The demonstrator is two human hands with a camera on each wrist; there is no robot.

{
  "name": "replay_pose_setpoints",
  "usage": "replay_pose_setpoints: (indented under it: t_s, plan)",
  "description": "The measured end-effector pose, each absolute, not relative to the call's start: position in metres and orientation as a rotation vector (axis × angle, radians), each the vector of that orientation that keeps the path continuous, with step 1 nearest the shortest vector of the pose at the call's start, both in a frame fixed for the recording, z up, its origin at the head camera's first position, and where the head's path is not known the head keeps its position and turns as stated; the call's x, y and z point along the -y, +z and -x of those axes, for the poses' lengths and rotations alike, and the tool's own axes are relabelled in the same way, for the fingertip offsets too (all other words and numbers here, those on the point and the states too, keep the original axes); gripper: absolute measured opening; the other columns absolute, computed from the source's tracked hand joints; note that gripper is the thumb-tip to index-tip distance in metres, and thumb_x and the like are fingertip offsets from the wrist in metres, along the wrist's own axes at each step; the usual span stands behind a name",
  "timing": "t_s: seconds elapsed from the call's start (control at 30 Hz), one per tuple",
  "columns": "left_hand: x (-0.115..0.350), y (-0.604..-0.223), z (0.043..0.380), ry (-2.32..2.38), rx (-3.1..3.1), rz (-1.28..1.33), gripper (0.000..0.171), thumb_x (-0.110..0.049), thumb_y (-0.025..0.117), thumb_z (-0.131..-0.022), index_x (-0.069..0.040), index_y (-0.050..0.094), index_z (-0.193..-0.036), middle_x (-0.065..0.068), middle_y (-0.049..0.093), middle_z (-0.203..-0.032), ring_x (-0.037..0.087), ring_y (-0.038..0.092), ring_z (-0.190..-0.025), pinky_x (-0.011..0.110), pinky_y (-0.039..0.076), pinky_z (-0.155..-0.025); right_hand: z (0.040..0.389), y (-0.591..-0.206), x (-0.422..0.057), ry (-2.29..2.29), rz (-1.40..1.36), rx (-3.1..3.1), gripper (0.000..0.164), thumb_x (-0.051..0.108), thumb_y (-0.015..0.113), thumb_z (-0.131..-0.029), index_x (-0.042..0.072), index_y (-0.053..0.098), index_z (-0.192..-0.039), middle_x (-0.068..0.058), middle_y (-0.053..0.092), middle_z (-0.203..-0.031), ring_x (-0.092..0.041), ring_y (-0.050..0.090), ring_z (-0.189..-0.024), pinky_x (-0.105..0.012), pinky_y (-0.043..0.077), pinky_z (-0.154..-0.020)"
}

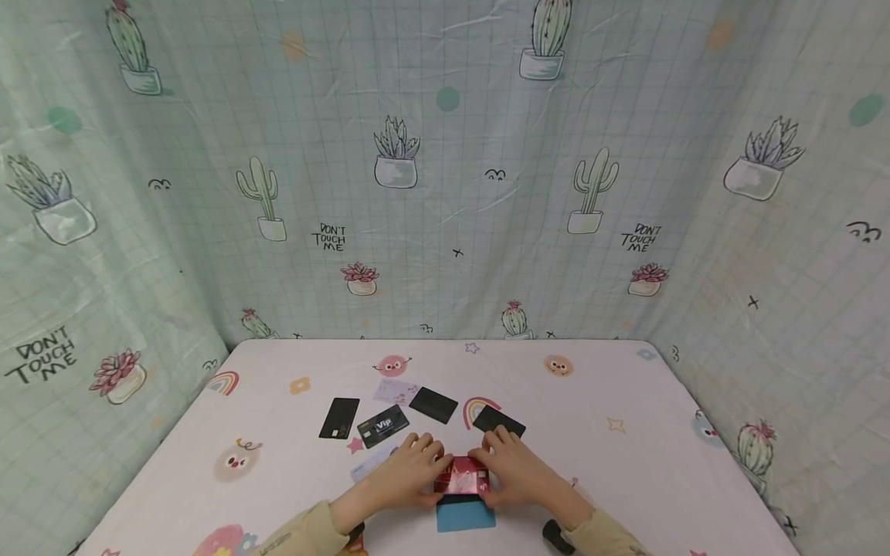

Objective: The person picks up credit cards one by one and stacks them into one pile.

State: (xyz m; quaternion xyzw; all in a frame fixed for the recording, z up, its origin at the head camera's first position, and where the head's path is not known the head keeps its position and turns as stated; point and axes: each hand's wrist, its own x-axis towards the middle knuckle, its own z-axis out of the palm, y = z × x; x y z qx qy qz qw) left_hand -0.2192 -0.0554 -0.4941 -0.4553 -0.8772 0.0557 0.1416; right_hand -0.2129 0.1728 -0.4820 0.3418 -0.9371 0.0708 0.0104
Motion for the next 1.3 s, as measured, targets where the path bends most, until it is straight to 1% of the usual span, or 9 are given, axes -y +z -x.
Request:
replay_pose_setpoints:
  t_s: [0.3, 0.53, 0.8, 1.3]
  plan:
    - [0.055, -0.491, 0.213, 0.184, 2.544, 1.327, 0.05, -0.052, 0.061, -0.074, -0.021, 0.055, -0.114, -0.006, 0.057, -0.099, 0.011, 0.044, -0.091, 0.029, 0.039, -0.08, 0.207, -0.478, -0.175, 0.233, -1.071, 2.925, 0.054, 0.045, 0.07, -0.066, 0.024, 0.055, -0.114, 0.007, 0.047, -0.097, -0.008, 0.037, -0.091, -0.025, 0.045, -0.073]
    - [0.057, -0.488, 0.209, 0.161, 2.553, 1.327, 0.052, -0.052, 0.062, -0.074, -0.021, 0.054, -0.115, -0.006, 0.057, -0.1, 0.01, 0.044, -0.09, 0.03, 0.039, -0.081, 0.203, -0.477, -0.177, 0.244, -1.057, 2.956, 0.056, 0.046, 0.071, -0.065, 0.026, 0.054, -0.115, 0.006, 0.047, -0.099, -0.01, 0.037, -0.093, -0.027, 0.046, -0.075]
    - [0.059, -0.492, 0.206, 0.187, 2.537, 1.323, 0.055, -0.056, 0.058, -0.074, -0.021, 0.053, -0.117, -0.006, 0.056, -0.1, 0.011, 0.043, -0.091, 0.03, 0.037, -0.081, 0.198, -0.475, -0.178, 0.231, -1.059, 2.983, 0.057, 0.047, 0.068, -0.068, 0.026, 0.053, -0.119, 0.006, 0.046, -0.1, -0.012, 0.037, -0.095, -0.028, 0.045, -0.079]
    - [0.061, -0.497, 0.199, 0.161, 2.546, 1.381, 0.05, -0.056, 0.054, -0.078, -0.023, 0.054, -0.116, -0.007, 0.058, -0.099, 0.009, 0.044, -0.09, 0.028, 0.038, -0.081, 0.195, -0.485, -0.18, 0.255, -1.052, 3.057, 0.056, 0.049, 0.067, -0.069, 0.027, 0.053, -0.12, 0.01, 0.045, -0.099, -0.007, 0.036, -0.09, -0.027, 0.044, -0.077]
